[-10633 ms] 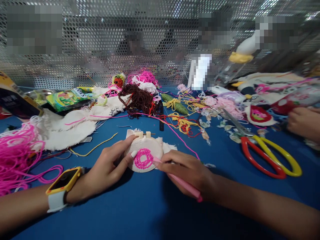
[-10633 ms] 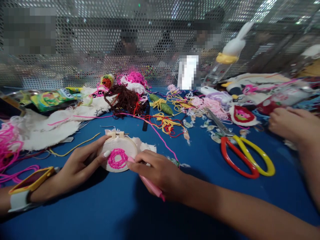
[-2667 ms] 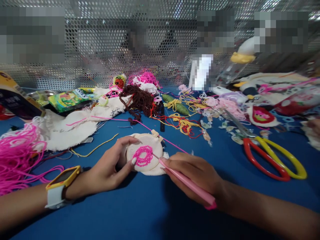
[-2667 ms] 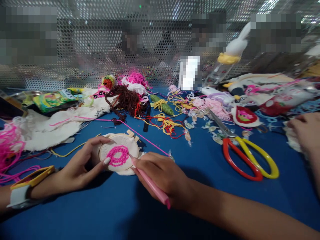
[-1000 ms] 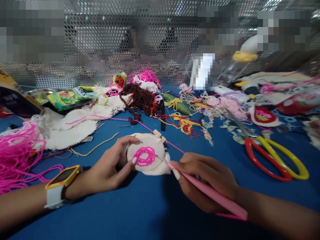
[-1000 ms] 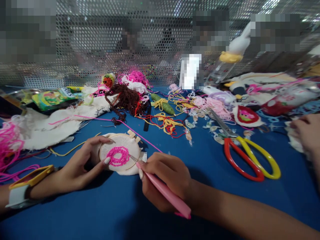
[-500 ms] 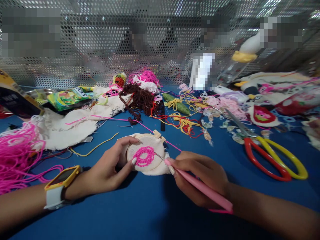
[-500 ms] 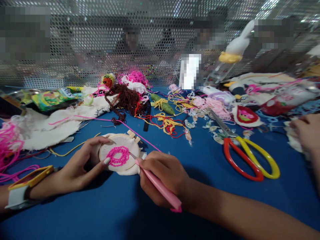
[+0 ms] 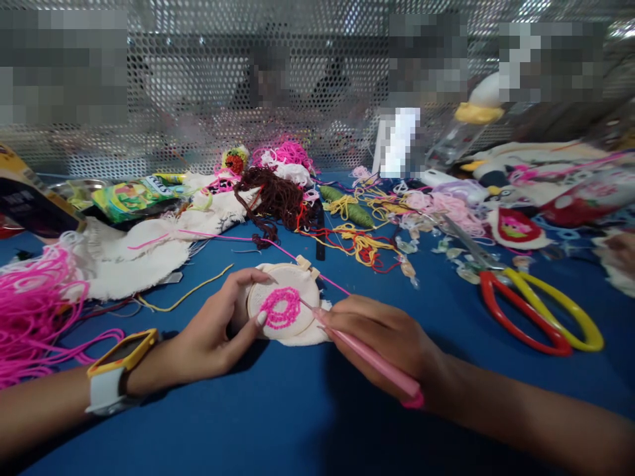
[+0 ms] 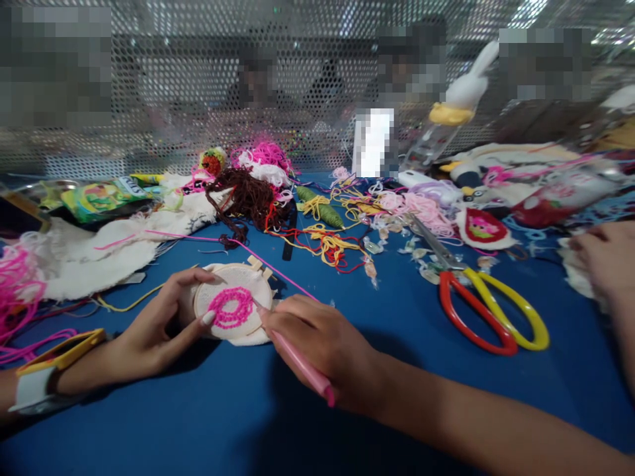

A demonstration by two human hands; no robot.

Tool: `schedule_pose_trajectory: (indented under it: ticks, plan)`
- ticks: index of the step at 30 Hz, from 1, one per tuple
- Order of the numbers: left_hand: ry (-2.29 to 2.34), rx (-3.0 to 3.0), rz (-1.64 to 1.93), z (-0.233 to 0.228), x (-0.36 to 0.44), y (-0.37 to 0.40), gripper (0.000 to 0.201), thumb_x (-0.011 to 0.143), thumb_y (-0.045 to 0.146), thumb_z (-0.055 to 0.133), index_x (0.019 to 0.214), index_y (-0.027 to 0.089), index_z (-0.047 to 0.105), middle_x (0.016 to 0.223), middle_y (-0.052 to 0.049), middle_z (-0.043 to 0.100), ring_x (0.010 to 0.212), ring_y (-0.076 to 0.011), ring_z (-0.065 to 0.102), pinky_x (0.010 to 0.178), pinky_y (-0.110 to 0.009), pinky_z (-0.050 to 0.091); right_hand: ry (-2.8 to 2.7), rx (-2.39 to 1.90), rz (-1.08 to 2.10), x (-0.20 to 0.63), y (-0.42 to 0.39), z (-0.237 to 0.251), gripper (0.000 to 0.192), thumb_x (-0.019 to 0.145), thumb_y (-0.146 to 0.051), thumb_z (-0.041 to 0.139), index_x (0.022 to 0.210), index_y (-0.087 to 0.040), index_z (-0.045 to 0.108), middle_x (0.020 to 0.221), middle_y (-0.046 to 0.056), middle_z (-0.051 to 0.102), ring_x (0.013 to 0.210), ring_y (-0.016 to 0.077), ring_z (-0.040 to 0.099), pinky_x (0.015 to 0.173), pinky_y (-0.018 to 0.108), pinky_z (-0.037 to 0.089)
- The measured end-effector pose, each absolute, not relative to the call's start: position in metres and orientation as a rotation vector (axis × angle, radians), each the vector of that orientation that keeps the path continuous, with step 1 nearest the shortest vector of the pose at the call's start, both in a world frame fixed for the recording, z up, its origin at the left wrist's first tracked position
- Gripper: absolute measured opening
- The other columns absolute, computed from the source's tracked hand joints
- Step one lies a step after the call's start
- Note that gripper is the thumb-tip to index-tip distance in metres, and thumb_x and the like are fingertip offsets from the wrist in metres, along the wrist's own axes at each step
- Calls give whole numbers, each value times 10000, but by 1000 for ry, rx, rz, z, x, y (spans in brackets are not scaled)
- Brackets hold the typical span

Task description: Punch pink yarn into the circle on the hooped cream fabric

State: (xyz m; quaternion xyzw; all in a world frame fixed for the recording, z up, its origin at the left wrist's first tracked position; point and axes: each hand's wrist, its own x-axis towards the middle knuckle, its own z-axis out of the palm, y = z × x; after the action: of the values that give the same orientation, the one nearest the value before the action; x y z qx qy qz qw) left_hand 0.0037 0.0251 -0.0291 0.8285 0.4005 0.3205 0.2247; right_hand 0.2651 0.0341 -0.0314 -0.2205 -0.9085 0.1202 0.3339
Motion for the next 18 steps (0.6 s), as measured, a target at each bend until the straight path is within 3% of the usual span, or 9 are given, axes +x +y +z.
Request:
schedule_pose_trajectory:
  ticks: [5, 11, 18]
  plan:
    - [1033, 2322, 909, -32, 4, 23, 470, 870, 137, 489, 1302, 202, 316, 720, 29, 494, 490, -75, 375, 504, -191, 419, -2250, -609, 270, 258, 36, -34, 184, 850, -138, 542, 1033, -146, 565, 830, 48, 673, 745, 118, 630, 694, 218, 518]
    - [1077, 2266, 889, -29, 6, 24, 454, 868, 151, 492, 1285, 197, 319, 810, -6, 542, 500, -71, 396, 478, -185, 406, -2134, -581, 201, 254, 29, -21, 179, 789, -51, 526, 933, -149, 565, 636, 19, 605, 560, 105, 560, 544, 209, 476]
    - [1085, 2258, 871, -30, 5, 25, 462, 867, 163, 500, 1293, 190, 324, 758, 9, 544, 488, -72, 414, 515, -197, 438, -2121, -591, 185, 259, 27, -17, 192, 770, -32, 525, 911, -160, 553, 589, 5, 570, 499, 101, 517, 477, 215, 446]
